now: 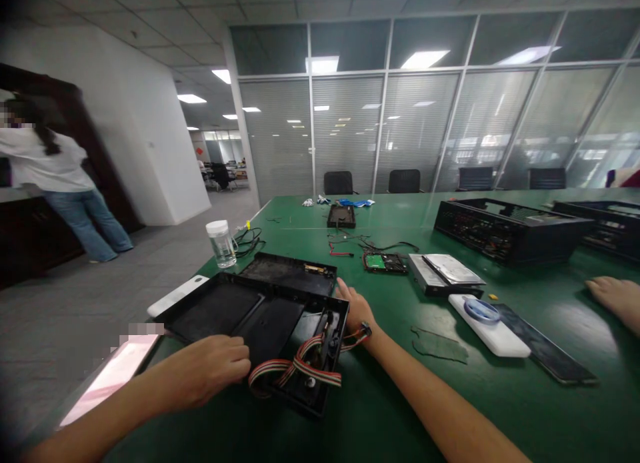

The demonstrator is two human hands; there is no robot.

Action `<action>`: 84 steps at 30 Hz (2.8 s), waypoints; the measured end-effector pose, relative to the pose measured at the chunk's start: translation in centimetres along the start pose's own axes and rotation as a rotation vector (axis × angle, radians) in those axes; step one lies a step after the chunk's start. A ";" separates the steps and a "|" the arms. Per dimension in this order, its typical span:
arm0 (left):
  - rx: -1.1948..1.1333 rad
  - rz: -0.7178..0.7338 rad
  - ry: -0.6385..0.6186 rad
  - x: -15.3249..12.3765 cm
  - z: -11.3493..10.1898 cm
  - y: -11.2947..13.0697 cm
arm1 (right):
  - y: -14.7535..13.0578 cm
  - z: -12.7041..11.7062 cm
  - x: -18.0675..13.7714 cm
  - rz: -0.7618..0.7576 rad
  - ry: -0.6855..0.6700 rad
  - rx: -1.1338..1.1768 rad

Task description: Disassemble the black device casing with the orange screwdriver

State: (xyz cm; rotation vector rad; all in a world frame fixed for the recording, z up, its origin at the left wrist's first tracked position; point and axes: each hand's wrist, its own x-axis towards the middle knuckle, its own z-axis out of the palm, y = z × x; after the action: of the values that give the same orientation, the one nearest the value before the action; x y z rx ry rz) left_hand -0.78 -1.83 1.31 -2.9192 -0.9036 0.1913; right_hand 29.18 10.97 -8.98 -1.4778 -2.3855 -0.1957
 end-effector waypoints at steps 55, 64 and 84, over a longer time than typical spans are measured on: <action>-0.175 -0.074 0.340 11.3 8.4 -9.7 | 3.7 0.9 0.0 -0.127 0.089 0.301; -0.257 0.155 0.359 14.2 6.1 -8.4 | 3.8 0.6 0.1 -0.111 0.109 0.292; -0.368 0.158 0.298 15.2 8.2 -6.7 | 5.5 0.0 0.6 0.120 -0.039 0.504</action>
State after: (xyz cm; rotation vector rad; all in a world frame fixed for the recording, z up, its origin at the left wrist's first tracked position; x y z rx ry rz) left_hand 6.73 12.61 -7.46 -3.2252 -0.7271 -0.4370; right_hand 33.81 13.93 -9.05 -1.3743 -2.1448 0.4351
